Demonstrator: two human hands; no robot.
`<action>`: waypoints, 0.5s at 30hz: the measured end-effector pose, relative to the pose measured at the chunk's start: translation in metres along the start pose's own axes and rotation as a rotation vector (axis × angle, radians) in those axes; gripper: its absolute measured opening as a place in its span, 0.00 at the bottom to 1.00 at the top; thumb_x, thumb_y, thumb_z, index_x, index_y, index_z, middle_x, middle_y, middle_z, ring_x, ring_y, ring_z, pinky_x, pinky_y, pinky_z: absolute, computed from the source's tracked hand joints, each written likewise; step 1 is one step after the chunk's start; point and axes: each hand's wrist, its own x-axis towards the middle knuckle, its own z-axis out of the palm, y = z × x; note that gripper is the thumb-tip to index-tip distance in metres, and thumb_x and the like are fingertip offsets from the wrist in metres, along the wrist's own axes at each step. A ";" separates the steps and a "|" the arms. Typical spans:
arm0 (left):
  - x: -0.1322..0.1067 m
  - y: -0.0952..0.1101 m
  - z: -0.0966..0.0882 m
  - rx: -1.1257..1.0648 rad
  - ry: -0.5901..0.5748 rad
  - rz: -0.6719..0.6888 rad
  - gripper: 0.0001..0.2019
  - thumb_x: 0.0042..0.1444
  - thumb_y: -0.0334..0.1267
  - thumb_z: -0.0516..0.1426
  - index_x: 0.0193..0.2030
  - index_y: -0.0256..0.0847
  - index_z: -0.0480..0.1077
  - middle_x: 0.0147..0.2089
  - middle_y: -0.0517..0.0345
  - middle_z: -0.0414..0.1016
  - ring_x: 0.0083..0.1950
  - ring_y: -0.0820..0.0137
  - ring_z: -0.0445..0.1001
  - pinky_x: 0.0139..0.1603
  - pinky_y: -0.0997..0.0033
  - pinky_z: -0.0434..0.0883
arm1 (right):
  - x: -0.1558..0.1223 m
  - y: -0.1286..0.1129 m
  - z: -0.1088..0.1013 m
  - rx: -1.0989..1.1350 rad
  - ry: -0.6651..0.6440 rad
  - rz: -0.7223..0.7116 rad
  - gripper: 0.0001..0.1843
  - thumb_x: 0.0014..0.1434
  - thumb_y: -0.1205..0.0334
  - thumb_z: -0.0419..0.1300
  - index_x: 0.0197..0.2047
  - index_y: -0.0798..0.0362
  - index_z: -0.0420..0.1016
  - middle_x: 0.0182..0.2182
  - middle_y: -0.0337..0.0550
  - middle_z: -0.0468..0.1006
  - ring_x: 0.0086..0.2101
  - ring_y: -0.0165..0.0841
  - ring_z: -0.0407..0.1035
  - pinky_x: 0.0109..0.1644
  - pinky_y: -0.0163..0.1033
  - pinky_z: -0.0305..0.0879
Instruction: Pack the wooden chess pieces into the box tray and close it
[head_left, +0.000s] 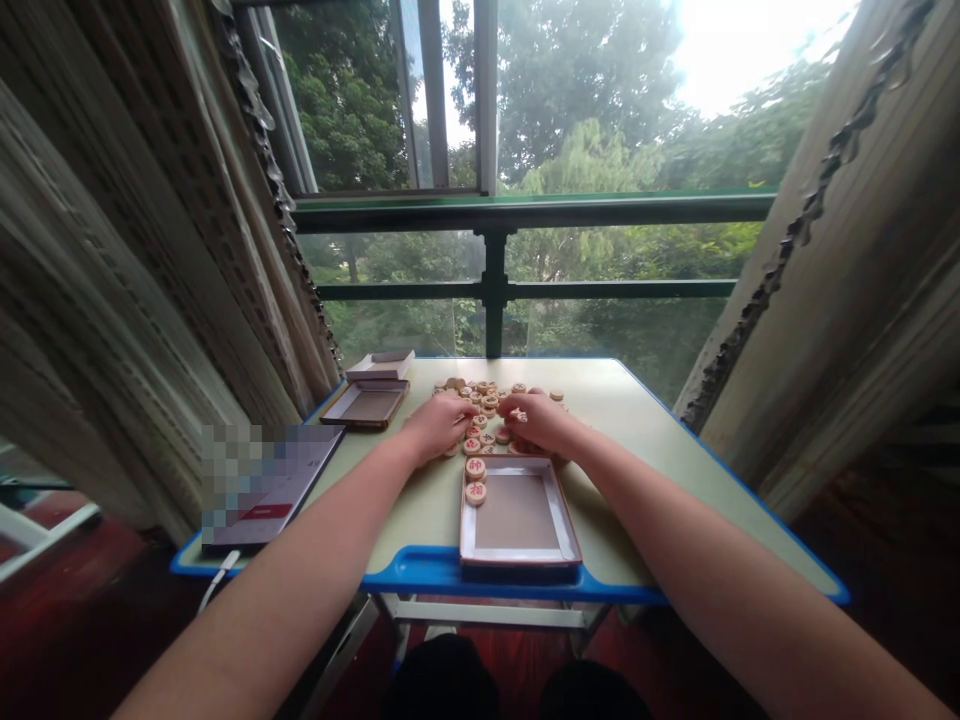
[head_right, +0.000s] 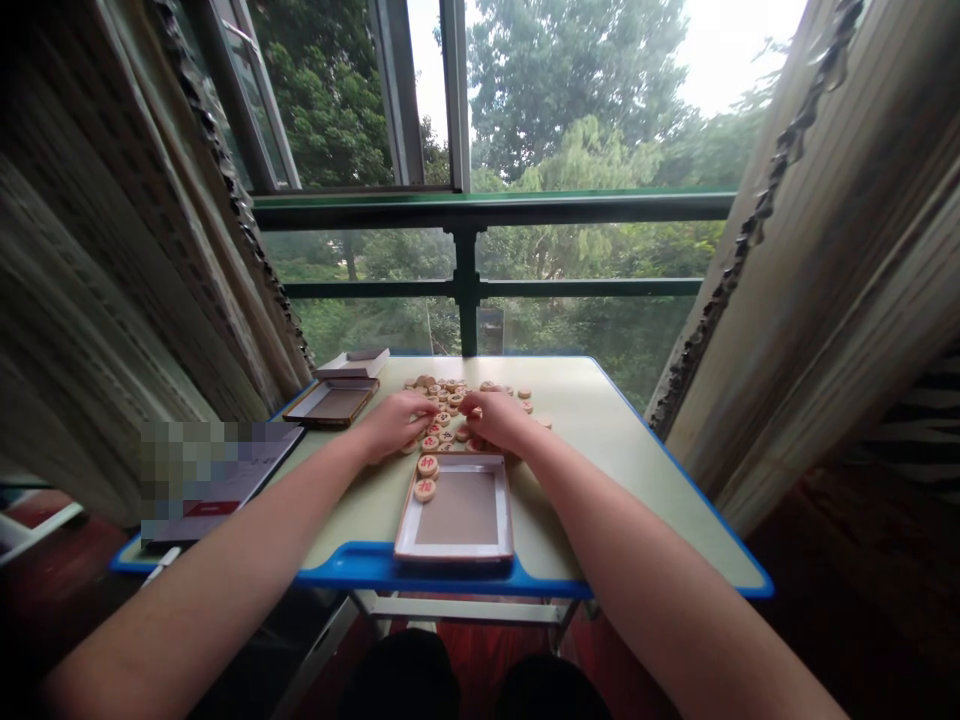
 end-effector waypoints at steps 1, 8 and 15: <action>0.000 -0.001 0.000 -0.001 0.007 -0.003 0.11 0.53 0.33 0.53 0.40 0.39 0.75 0.39 0.53 0.77 0.42 0.67 0.72 0.45 0.69 0.69 | 0.000 0.001 0.001 0.018 -0.017 0.004 0.12 0.53 0.66 0.57 0.41 0.49 0.76 0.38 0.43 0.75 0.40 0.34 0.66 0.40 0.33 0.60; -0.001 -0.003 0.001 0.010 0.000 -0.001 0.11 0.53 0.33 0.53 0.39 0.39 0.76 0.39 0.52 0.77 0.43 0.66 0.72 0.46 0.69 0.69 | 0.004 0.007 -0.002 -0.072 0.017 -0.049 0.11 0.50 0.61 0.59 0.39 0.49 0.77 0.39 0.45 0.76 0.43 0.39 0.64 0.45 0.39 0.60; -0.001 0.003 -0.003 0.034 -0.002 0.001 0.11 0.53 0.34 0.52 0.38 0.39 0.76 0.39 0.53 0.77 0.44 0.66 0.72 0.47 0.69 0.67 | 0.006 0.013 0.001 -0.107 -0.002 -0.055 0.09 0.51 0.57 0.58 0.34 0.48 0.78 0.35 0.43 0.77 0.42 0.39 0.64 0.45 0.40 0.59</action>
